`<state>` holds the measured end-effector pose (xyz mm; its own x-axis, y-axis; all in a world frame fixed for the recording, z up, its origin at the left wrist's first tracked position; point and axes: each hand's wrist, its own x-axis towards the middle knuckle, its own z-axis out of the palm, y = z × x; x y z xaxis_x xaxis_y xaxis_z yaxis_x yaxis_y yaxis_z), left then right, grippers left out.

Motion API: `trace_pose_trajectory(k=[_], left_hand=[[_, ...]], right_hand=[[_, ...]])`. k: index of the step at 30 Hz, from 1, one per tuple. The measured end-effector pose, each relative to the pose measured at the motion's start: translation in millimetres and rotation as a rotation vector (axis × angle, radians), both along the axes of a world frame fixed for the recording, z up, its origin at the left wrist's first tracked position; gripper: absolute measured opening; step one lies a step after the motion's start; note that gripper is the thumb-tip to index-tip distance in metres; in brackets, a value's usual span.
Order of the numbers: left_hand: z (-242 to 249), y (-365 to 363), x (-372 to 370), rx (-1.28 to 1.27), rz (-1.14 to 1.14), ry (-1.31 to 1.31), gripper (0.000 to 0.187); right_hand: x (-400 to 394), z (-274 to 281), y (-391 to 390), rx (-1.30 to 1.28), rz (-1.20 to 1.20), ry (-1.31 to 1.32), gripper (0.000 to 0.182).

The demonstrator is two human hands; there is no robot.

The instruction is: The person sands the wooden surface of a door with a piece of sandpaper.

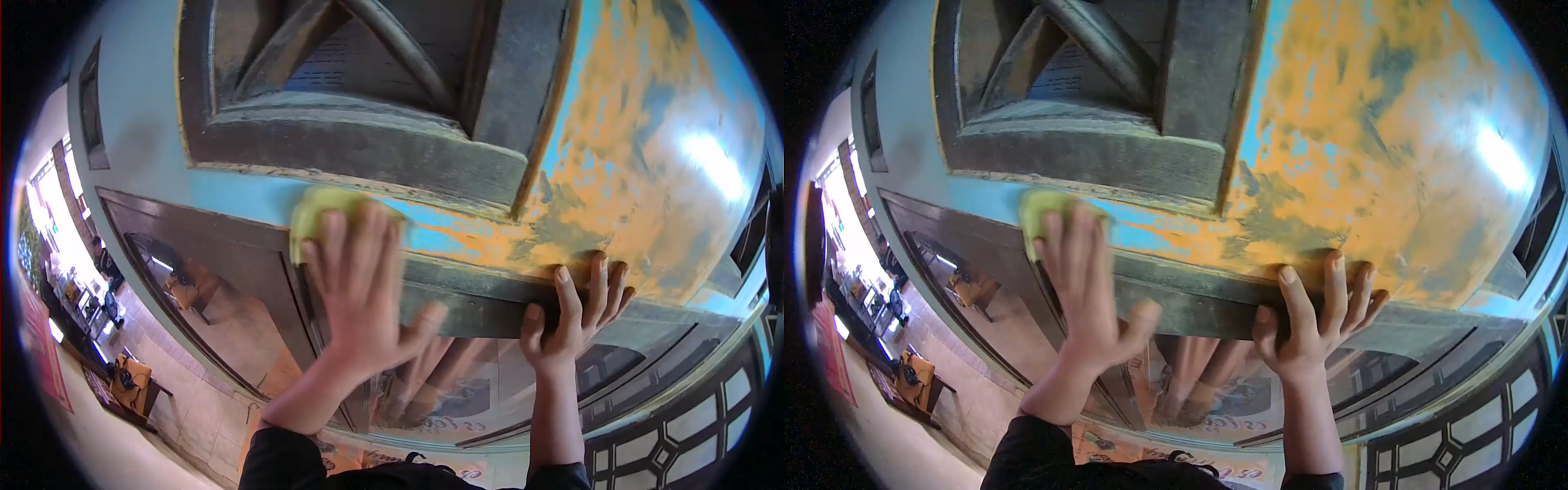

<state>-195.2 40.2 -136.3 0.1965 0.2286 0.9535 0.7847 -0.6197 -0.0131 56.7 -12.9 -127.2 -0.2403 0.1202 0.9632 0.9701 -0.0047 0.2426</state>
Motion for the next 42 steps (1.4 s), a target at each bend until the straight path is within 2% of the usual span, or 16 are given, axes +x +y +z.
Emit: trace_pose_trajectory(k=[2, 5, 6, 10, 14, 18, 21, 22, 25, 26, 29, 30, 33, 35, 41, 42], left_hand=[[-11.6, -6.1, 22.3, 0.06, -0.008, 0.137, 0.086], [5.1, 2.9, 2.7, -0.047, 0.05, -0.053, 0.075], [7.3, 8.3, -2.5, -0.032, -0.004, -0.164, 0.074], [-6.8, -14.8, 28.5, 0.009, -0.047, 0.157, 0.083], [10.9, 0.9, 0.4, -0.04, 0.048, -0.024, 0.084], [-5.5, -16.9, 36.5, 0.005, -0.024, 0.245, 0.087], [-0.4, -0.9, 22.2, -0.025, 0.054, 0.12, 0.08], [9.1, 2.1, 14.7, -0.03, 0.031, -0.064, 0.08], [5.7, -14.6, 29.9, -0.115, 0.007, 0.027, 0.08], [-0.7, -20.1, 42.7, -0.081, -0.029, 0.16, 0.08], [9.1, -13.9, 37.3, -0.052, 0.091, 0.204, 0.088], [17.0, -10.2, 32.7, -0.069, 0.058, 0.07, 0.087], [20.3, -27.5, 54.3, -0.146, 0.068, 0.218, 0.086], [9.3, -26.9, 70.1, -0.031, 0.011, 0.268, 0.084], [11.4, -38.3, 86.6, -0.136, 0.0, 0.214, 0.082], [5.4, -37.6, 95.9, -0.042, -0.028, 0.334, 0.085]], right_hand=[[0.8, -0.2, 0.8, 0.005, 0.007, -0.007, 0.041], [2.2, -2.6, 0.0, -0.009, 0.011, 0.011, 0.041], [3.3, -3.4, 0.5, -0.003, 0.019, 0.012, 0.04], [3.7, -2.0, 0.2, -0.006, 0.05, 0.008, 0.04], [4.1, -4.7, -1.4, -0.036, 0.039, 0.017, 0.04], [5.1, -5.0, -0.7, -0.03, 0.063, 0.015, 0.039], [8.7, -8.6, -0.5, -0.041, 0.072, 0.017, 0.038], [9.8, -8.5, -0.5, -0.047, 0.08, 0.009, 0.038], [11.9, -11.2, -4.1, -0.064, 0.101, 0.01, 0.039], [11.8, -10.4, -4.5, -0.068, 0.114, 0.01, 0.04], [16.0, -11.3, -6.9, -0.082, 0.15, 0.005, 0.045], [20.2, -12.8, -9.3, -0.095, 0.151, 0.004, 0.046], [26.4, -14.3, -16.2, -0.122, 0.149, 0.034, 0.044], [31.8, -14.5, -18.2, -0.135, 0.153, 0.063, 0.041], [74.7, 10.5, -27.5, 0.021, 0.077, 0.146, 0.037], [83.5, 14.7, -28.2, 0.049, 0.062, 0.169, 0.037]])
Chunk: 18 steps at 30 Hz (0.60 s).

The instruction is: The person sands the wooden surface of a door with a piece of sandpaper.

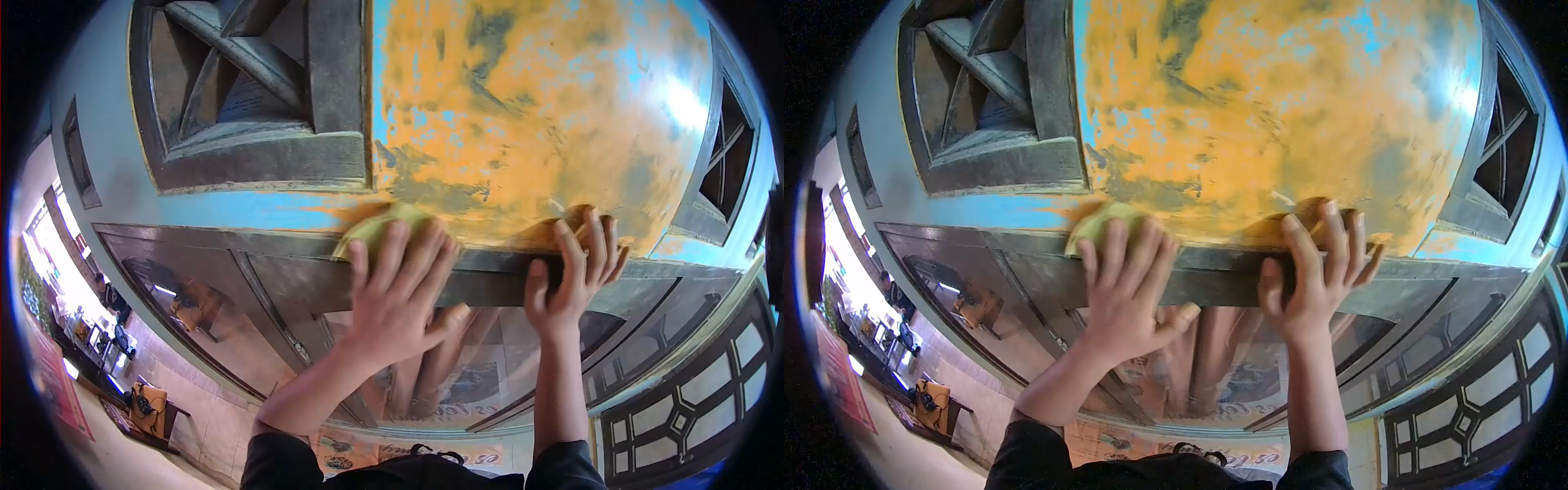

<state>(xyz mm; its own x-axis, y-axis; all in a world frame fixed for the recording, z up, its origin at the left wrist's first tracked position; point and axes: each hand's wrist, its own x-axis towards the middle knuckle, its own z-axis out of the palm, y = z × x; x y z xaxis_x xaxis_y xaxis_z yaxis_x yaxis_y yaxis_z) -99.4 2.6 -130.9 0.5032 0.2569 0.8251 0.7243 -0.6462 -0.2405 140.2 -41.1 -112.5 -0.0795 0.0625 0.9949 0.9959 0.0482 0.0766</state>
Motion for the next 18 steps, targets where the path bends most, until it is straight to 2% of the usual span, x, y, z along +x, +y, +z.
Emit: trace_pose_trajectory(k=[3, 4, 7, 11, 12, 15, 16, 18], left_hand=[[6.7, 10.1, -7.8, 0.034, 0.096, 0.049, 0.085], [20.5, 6.8, -17.7, -0.033, 0.124, -0.089, 0.084], [13.4, -1.4, -7.4, -0.067, 0.149, -0.01, 0.082], [22.9, -4.3, 3.4, -0.053, 0.056, 0.019, 0.082], [33.7, -2.4, 2.7, -0.06, 0.064, -0.096, 0.082], [33.1, -1.4, 27.4, 0.008, 0.117, 0.026, 0.082], [29.6, -5.2, 38.8, 0.001, -0.031, 0.076, 0.074], [40.0, -4.3, 47.8, 0.112, -0.088, 0.206, 0.065]], right_hand=[[19.7, 3.9, -1.8, 0.034, -0.013, 0.002, 0.037], [24.2, 0.9, 0.6, 0.046, -0.004, -0.009, 0.037], [27.5, -4.9, 0.9, 0.051, -0.003, -0.002, 0.035], [30.9, -6.9, 1.6, 0.044, -0.003, -0.023, 0.037], [32.0, -7.1, -0.3, 0.032, -0.017, -0.043, 0.038], [33.0, -7.6, -2.2, 0.016, -0.004, -0.06, 0.039], [33.4, -8.1, -2.2, 0.015, 0.008, -0.061, 0.038], [35.2, -9.4, -3.3, 0.016, 0.077, -0.041, 0.037]])
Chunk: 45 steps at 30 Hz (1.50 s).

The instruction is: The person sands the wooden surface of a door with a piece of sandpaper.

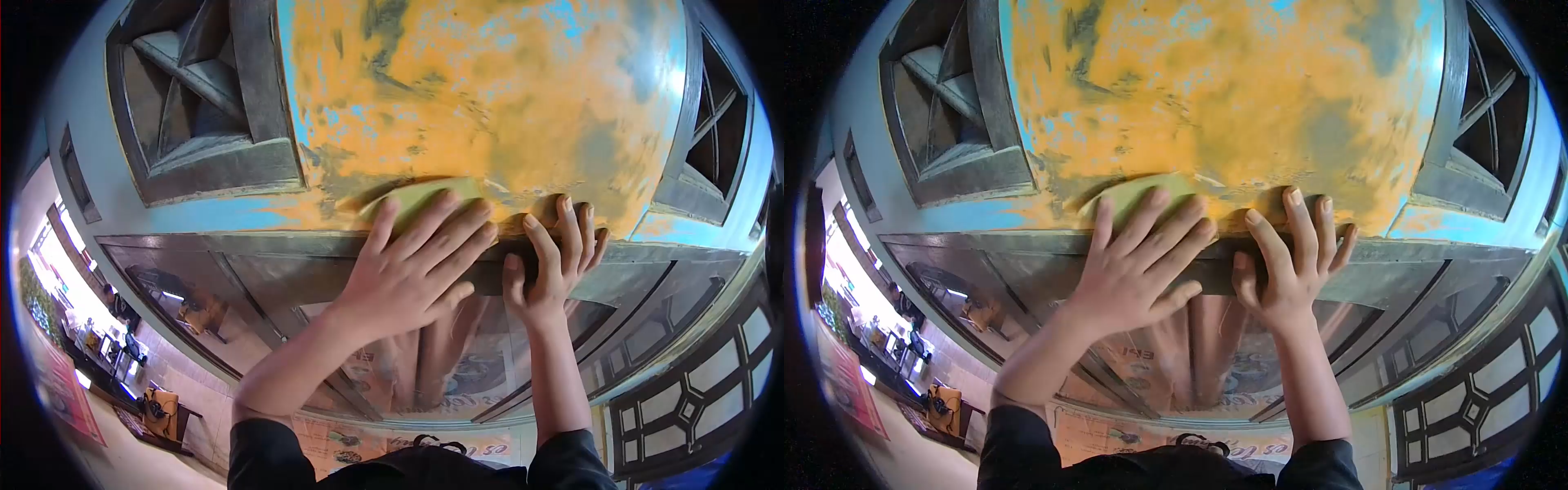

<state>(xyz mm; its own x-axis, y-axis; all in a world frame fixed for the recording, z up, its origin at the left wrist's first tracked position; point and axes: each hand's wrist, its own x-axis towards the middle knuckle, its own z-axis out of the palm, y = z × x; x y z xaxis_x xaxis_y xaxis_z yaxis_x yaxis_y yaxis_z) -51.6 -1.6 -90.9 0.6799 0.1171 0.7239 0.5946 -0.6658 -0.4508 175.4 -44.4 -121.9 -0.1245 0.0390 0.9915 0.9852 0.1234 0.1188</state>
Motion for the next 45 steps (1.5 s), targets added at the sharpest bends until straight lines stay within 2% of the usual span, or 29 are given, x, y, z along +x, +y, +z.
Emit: trace_pose_trajectory(k=[1, 2, 4, 6, 7, 8, 11, 13, 15, 17, 18, 19, 21, 24, 27, 29, 31, 33, 35, 36, 39, 40, 43, 45], left_hand=[[9.0, 1.1, 4.2, 0.055, -0.033, 0.064, 0.061], [21.6, 1.5, 6.5, 0.144, -0.055, 0.028, 0.044], [43.8, 3.9, 5.6, 0.137, -0.242, 0.034, 0.033], [51.8, -0.7, 10.0, 0.204, -0.341, -0.013, 0.018], [53.2, -1.8, 10.3, 0.229, -0.351, -0.001, 0.016], [53.9, -2.8, 10.2, 0.253, -0.36, 0.013, 0.015], [55.8, -2.4, 10.1, 0.287, -0.378, -0.025, 0.01], [53.7, -2.8, 4.1, 0.283, -0.333, -0.079, 0.01], [52.4, 4.0, 0.2, 0.304, -0.289, -0.163, 0.011], [54.6, 18.8, -13.6, 0.362, -0.251, -0.234, 0.023], [58.5, 21.2, -21.6, 0.325, -0.192, -0.255, 0.028], [61.4, 20.5, -29.8, 0.284, -0.132, -0.279, 0.034], [61.4, 18.4, -33.7, 0.231, -0.027, -0.296, 0.044], [56.7, 17.8, -31.0, 0.208, 0.093, -0.275, 0.056], [55.8, 19.8, -30.8, 0.23, 0.084, -0.287, 0.055], [55.9, 22.5, -31.1, 0.241, 0.068, -0.294, 0.054], [54.0, 23.1, -30.7, 0.236, 0.064, -0.293, 0.053], [54.2, 22.4, -30.9, 0.229, 0.084, -0.295, 0.053], [54.2, 22.0, -32.2, 0.235, 0.096, -0.289, 0.052], [53.8, 22.5, -33.0, 0.239, 0.101, -0.284, 0.052], [48.8, 26.0, -34.4, 0.253, 0.074, -0.296, 0.051], [45.8, 26.1, -34.5, 0.24, 0.069, -0.297, 0.051], [33.5, 25.1, -35.7, 0.207, 0.073, -0.308, 0.051], [14.9, 25.5, -37.9, 0.188, 0.081, -0.309, 0.052]], right_hand=[[2.4, -0.8, -1.8, 0.0, 0.057, 0.019, 0.036], [3.8, -1.6, -3.3, 0.0, 0.113, 0.037, 0.035], [8.4, 3.3, -14.1, 0.001, 0.162, 0.025, 0.035], [9.9, 5.1, -15.3, 0.089, 0.365, 0.005, 0.036], [8.7, 7.0, -16.1, 0.132, 0.468, -0.005, 0.037], [5.6, 11.2, -23.2, 0.127, 0.454, -0.081, 0.041], [-12.2, 19.7, -19.3, 0.068, 0.756, -0.208, 0.041], [-21.1, 29.4, -9.9, -0.044, 0.688, -0.179, 0.045], [-21.2, 34.8, -9.7, -0.16, 0.525, -0.207, 0.051], [-19.3, 46.1, -16.3, -0.273, 0.265, -0.293, 0.059], [-18.0, 54.7, -23.1, -0.32, 0.129, -0.255, 0.062], [-8.7, 59.5, -19.0, -0.274, 0.044, -0.236, 0.064], [-6.4, 73.1, -20.3, -0.227, 0.019, -0.138, 0.066], [-18.7, 72.8, -19.1, -0.236, -0.08, -0.126, 0.065], [-22.2, 43.3, -15.4, -0.338, -0.059, -0.382, 0.061], [-0.9, 57.1, -14.2, -0.249, -0.133, -0.307, 0.059], [12.7, 70.1, -17.0, -0.127, -0.121, -0.06, 0.058], [-7.8, 58.1, -18.9, -0.179, -0.103, -0.087, 0.056], [-18.8, 26.5, -9.5, -0.236, -0.091, -0.383, 0.054], [-17.8, 21.5, -8.0, -0.232, -0.12, -0.417, 0.054], [-6.2, 32.6, -16.4, -0.216, -0.166, -0.086, 0.054], [-2.3, 31.4, -11.3, -0.138, -0.101, 0.031, 0.055], [-40.1, 1.3, -8.3, -0.291, -0.096, -0.171, 0.056], [-40.3, -9.2, -4.6, -0.28, -0.106, -0.287, 0.056]])
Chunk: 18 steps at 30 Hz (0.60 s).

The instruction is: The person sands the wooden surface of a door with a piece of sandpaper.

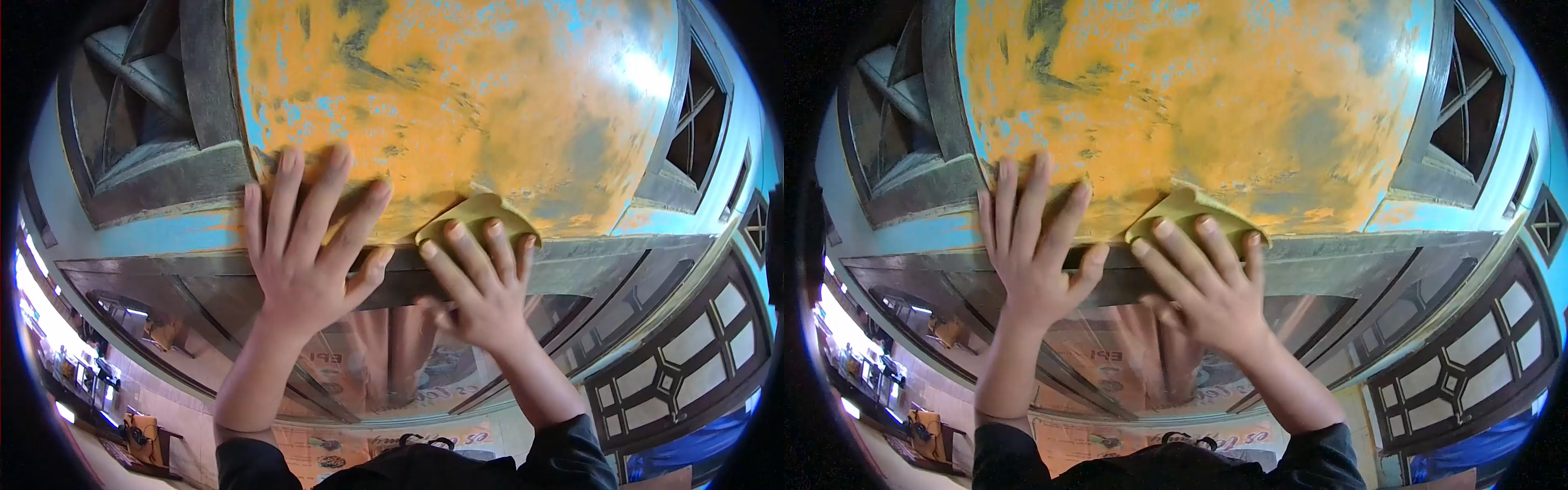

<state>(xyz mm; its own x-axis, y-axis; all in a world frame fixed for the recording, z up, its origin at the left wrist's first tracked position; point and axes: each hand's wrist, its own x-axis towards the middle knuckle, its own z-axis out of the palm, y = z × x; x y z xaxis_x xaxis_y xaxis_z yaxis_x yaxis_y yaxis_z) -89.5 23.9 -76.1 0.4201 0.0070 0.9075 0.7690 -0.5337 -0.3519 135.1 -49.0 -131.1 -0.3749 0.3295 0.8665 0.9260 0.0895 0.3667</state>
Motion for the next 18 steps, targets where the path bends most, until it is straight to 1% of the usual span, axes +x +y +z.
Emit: trace_pose_trajectory(k=[3, 4, 6, 7, 8, 10, 11, 14, 15, 16, 18], left_hand=[[-38.7, 8.9, -8.9, 0.003, -0.036, -0.039, 0.053], [-48.8, 10.7, -11.6, -0.007, -0.041, -0.062, 0.054], [-58.6, 13.9, -15.2, -0.007, -0.051, -0.099, 0.054], [-61.2, 15.1, -15.9, 0.004, -0.053, -0.112, 0.054], [-62.3, 15.8, -17.0, 0.016, -0.057, -0.122, 0.053], [-62.7, 12.1, -16.2, -0.044, -0.084, -0.154, 0.051], [-65.0, 13.8, -15.5, -0.056, -0.102, -0.176, 0.05], [-64.5, 14.9, -15.6, -0.03, -0.1, -0.17, 0.05], [-63.1, 15.3, -15.3, -0.008, -0.095, -0.151, 0.052], [-63.4, 15.6, -14.6, -0.01, -0.097, -0.157, 0.052], [-64.5, 15.7, -15.3, -0.011, -0.105, -0.162, 0.052]], right_hand=[[18.4, 16.9, -5.4, 0.122, -0.005, 0.352, 0.054], [17.8, 14.4, -0.6, 0.172, 0.026, 0.455, 0.055], [-14.7, 4.7, -0.6, -0.004, 0.01, 0.343, 0.056], [-27.5, -8.0, 6.4, -0.005, 0.034, 0.182, 0.057], [-33.9, -12.5, 9.5, -0.009, 0.025, 0.139, 0.057], [-15.4, -4.3, 9.9, 0.06, -0.026, 0.144, 0.056], [-8.5, -0.3, 7.1, 0.094, -0.004, 0.294, 0.055], [-17.5, 3.6, 4.7, 0.157, 0.034, 0.444, 0.056], [-27.1, 0.2, 2.3, 0.045, 0.03, 0.329, 0.055], [-31.1, -7.8, 4.5, 0.029, 0.037, 0.212, 0.055], [-13.6, -7.8, 11.1, 0.118, 0.008, 0.159, 0.053]])
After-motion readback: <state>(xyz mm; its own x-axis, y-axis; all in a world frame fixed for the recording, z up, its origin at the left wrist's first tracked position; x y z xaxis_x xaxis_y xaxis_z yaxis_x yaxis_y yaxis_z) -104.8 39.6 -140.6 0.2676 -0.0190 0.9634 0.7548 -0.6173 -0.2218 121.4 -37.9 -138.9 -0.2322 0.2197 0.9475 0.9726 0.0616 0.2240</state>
